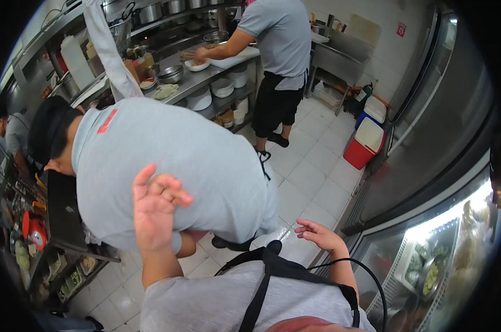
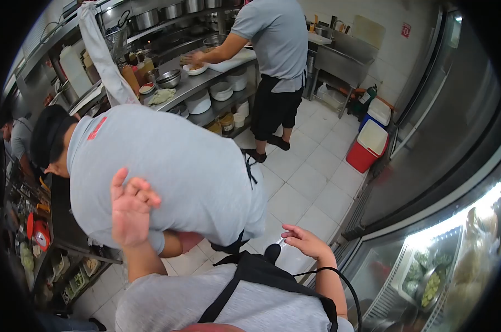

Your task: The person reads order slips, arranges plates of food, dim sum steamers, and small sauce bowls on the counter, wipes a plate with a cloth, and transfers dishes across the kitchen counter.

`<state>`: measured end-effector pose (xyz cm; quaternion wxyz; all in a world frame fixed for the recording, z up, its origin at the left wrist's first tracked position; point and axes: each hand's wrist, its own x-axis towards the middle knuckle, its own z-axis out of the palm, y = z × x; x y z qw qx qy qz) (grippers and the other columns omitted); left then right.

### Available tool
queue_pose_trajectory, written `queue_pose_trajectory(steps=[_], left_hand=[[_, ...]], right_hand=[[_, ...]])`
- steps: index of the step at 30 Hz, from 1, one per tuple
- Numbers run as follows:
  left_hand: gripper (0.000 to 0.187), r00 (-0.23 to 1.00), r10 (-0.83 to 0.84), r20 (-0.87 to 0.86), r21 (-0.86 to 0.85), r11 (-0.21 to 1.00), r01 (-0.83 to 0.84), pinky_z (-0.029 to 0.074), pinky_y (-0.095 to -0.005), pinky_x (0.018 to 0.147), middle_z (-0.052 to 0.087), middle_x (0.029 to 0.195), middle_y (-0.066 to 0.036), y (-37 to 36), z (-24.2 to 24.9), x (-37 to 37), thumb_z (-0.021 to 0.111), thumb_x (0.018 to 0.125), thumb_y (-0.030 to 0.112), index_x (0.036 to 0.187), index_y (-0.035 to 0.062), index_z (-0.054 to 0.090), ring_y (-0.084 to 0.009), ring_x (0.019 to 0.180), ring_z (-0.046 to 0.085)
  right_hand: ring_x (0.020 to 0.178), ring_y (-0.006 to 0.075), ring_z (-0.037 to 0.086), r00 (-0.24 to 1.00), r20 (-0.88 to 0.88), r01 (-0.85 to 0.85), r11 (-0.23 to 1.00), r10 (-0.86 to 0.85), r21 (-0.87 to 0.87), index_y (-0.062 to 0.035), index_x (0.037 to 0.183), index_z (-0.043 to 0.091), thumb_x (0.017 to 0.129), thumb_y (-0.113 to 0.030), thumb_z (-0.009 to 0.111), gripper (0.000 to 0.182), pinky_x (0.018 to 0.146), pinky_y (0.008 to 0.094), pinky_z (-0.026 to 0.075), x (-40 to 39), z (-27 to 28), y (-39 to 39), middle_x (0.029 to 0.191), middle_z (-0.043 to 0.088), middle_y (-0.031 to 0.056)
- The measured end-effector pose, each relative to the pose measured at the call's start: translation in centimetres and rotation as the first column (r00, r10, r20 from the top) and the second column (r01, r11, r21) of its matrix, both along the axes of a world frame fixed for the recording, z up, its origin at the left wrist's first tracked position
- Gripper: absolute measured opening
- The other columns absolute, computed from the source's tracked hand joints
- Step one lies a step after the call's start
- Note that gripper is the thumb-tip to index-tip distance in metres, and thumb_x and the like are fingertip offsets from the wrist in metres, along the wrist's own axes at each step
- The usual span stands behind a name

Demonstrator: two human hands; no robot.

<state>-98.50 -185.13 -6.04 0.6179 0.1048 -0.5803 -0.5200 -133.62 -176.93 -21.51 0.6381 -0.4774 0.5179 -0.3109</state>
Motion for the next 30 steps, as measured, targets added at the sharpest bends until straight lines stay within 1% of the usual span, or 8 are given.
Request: queue_pose_trajectory(steps=[5,7,10,14,18,25,28,30], left_hand=[[0.078,0.995,0.099,0.017,-0.095,0.991,-0.097,0.042,-0.0316,0.068,0.042,0.099,-0.016,-1.3,-0.1,-0.3,0.057,0.070,0.045,0.125,0.0021,0.021,-0.0234,0.077,0.049],[0.075,0.992,0.124,0.015,-0.148,0.982,-0.121,0.042,-0.0309,0.065,0.043,0.097,-0.015,-2.5,0.0,-0.5,0.057,0.070,0.046,0.122,0.0029,0.025,-0.0225,0.075,0.049],[0.070,0.983,0.183,0.015,-0.198,0.964,-0.176,0.042,-0.0291,0.060,0.045,0.095,-0.014,-4.4,0.5,-2.5,0.058,0.070,0.048,0.117,0.0040,0.030,-0.0213,0.072,0.050],[0.069,0.971,0.238,0.010,-0.168,0.958,-0.233,0.040,-0.0272,0.059,0.044,0.094,-0.012,-5.3,1.4,-4.5,0.059,0.070,0.047,0.117,0.0053,0.030,-0.0204,0.070,0.050],[0.066,0.970,0.237,-0.053,-0.134,0.961,-0.242,0.039,-0.0269,0.059,0.043,0.093,-0.011,-6.3,0.8,-7.1,0.058,0.072,0.045,0.118,0.0067,0.030,-0.0202,0.069,0.049],[0.069,0.932,0.330,-0.152,-0.019,0.941,-0.337,0.037,-0.0276,0.060,0.044,0.091,-0.011,-10.5,-2.3,-13.2,0.057,0.071,0.047,0.120,0.0069,0.029,-0.0207,0.072,0.048],[0.073,0.803,0.596,-0.027,0.095,0.801,-0.591,0.037,-0.0282,0.062,0.044,0.090,-0.011,-12.8,-3.1,-14.7,0.057,0.070,0.050,0.122,0.0062,0.029,-0.0207,0.075,0.046],[0.074,0.772,0.629,-0.089,0.106,0.777,-0.621,0.036,-0.0290,0.063,0.044,0.090,-0.011,-12.8,-3.7,-14.5,0.057,0.070,0.051,0.122,0.0058,0.029,-0.0206,0.075,0.045]], right_hand=[[0.091,0.0114,0.048,0.997,-0.070,-0.030,0.996,0.036,0.078,-0.0048,0.123,0.034,0.080,-0.022,0.052,0.049,0.081,0.0248,0.037,-7.1,-1.9,-5.8,0.105,0.052,0.0069],[0.089,0.0108,0.050,0.991,-0.126,-0.025,0.989,0.044,0.146,-0.0067,0.122,0.035,0.080,-0.028,0.050,0.049,0.075,0.0229,0.038,-9.5,-1.1,-8.0,0.105,0.053,0.0054],[0.087,0.0108,0.051,0.987,-0.158,-0.006,0.978,0.039,0.207,-0.0076,0.122,0.035,0.081,-0.028,0.049,0.048,0.073,0.0225,0.037,-13.5,-0.2,-13.0,0.104,0.053,0.0044],[0.086,0.0114,0.052,0.998,-0.046,-0.043,0.984,0.052,0.175,-0.0060,0.122,0.035,0.082,-0.027,0.047,0.047,0.073,0.0229,0.039,-15.4,-2.0,-19.0,0.104,0.052,0.0065],[0.087,0.0115,0.051,0.966,-0.058,-0.234,0.952,0.250,0.197,-0.0057,0.121,0.037,0.082,-0.027,0.047,0.045,0.073,0.0230,0.040,-15.3,-3.5,-26.7,0.104,0.052,0.0071],[0.083,0.0089,0.051,0.829,-0.069,-0.541,0.826,0.555,0.158,-0.0080,0.119,0.038,0.081,-0.026,0.049,0.043,0.069,0.0217,0.038,-15.2,-2.3,-41.4,0.100,0.053,0.0026],[0.082,0.0086,0.051,0.745,-0.066,-0.648,0.744,0.664,0.164,-0.0091,0.118,0.039,0.081,-0.026,0.048,0.042,0.069,0.0213,0.038,-14.3,-2.5,-47.7,0.099,0.053,0.0011],[0.082,0.0089,0.051,0.696,-0.072,-0.697,0.696,0.715,0.174,-0.0097,0.117,0.040,0.082,-0.026,0.048,0.040,0.068,0.0217,0.038,-12.5,-2.7,-51.5,0.098,0.053,0.0009]])
